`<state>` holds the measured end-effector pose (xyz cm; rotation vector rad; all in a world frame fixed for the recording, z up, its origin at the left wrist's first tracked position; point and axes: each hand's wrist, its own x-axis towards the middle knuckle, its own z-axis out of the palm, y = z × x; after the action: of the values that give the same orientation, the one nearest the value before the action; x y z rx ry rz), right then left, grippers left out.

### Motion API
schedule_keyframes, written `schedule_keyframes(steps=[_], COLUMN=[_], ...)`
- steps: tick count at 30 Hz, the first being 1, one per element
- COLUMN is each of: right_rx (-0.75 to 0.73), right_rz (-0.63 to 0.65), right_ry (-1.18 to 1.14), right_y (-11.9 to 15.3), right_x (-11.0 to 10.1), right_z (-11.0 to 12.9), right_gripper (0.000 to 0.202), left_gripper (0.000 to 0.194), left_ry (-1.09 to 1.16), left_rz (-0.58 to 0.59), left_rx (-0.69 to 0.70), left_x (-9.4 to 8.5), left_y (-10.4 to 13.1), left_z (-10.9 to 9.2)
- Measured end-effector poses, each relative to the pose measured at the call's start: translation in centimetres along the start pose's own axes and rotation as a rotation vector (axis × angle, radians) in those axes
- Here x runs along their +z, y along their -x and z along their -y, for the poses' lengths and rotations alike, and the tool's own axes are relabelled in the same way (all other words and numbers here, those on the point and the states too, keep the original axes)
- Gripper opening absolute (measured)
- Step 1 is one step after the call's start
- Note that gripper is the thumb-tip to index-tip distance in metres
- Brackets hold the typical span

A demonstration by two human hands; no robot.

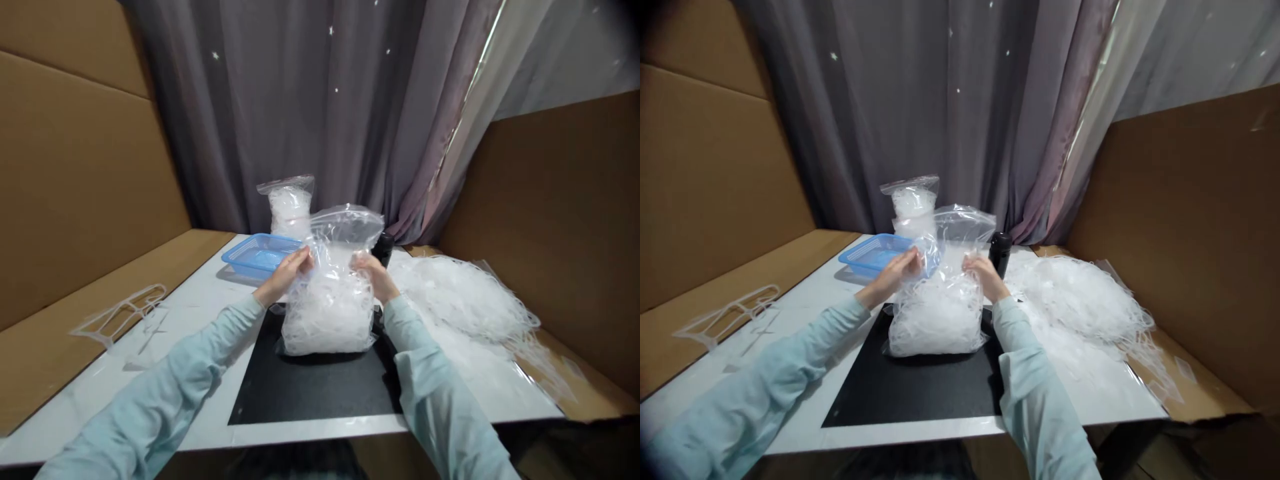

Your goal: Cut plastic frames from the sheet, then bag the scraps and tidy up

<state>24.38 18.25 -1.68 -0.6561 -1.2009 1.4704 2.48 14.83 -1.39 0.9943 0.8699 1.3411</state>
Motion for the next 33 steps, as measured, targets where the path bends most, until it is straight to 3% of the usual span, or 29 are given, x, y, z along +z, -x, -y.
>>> schedule_keyframes(steps=[3,6,9,11,12,14,16,18,23,27,30,33], right_rx=[-0.191,-0.464,-0.897,-1.113,-1.13,-1.026,-0.93,-0.876,-0.764,-0.794,-0.858,-0.821], right_rz=[0.012,-0.079,-0.252,-0.315,-0.301,-0.107,0.078,0.163,0.109,-0.06,-0.114,-0.08], right_ry=[0.057,0.06,0.051,0.197,0.325,0.71,0.989,1.118,1.215,1.208,1.252,1.219], right_y=[-0.5,-0.2,2.0,4.5,5.7,7.6,8.0,6.8,1.5,0.1,1.2,3.3], right_x=[0.6,1.6,3.3,4.8,5.5,6.7,7.4,7.4,5.6,4.4,3.8,2.9], right_z=[4.7,9.1,12.3,13.4,13.7,13.6,12.9,11.6,7.9,7.5,9.2,11.5], right_gripper=[0.023,0.014,0.006,0.007,0.011,0.023,0.035,0.042,0.061,0.081,0.061,0.03], left_gripper=[0.025,0.04,0.058,0.087,0.106,0.135,0.142,0.135,0.121,0.097,0.078,0.084], left_ry=[-0.182,-0.511,-0.591,-0.642,-0.698,-0.802,-0.812,-0.745,-0.669,-0.707,-0.747,-0.781], left_rz=[0.009,0.095,0.254,0.32,0.326,0.316,0.305,0.286,0.196,0.117,0.034,0.059], left_rx=[0.244,0.49,0.429,0.299,0.236,0.153,0.141,0.18,0.211,0.273,0.299,0.34], left_x=[0.6,0.0,-2.1,-3.7,-4.3,-5.0,-5.0,-4.6,-4.1,-4.4,-4.5,-4.4], left_y=[1.8,3.5,4.6,5.4,5.7,6.3,6.6,6.7,6.6,6.8,7.1,7.2], left_z=[-2.6,-2.6,-0.6,1.2,2.2,3.8,4.9,5.5,5.7,5.7,5.6,5.5])
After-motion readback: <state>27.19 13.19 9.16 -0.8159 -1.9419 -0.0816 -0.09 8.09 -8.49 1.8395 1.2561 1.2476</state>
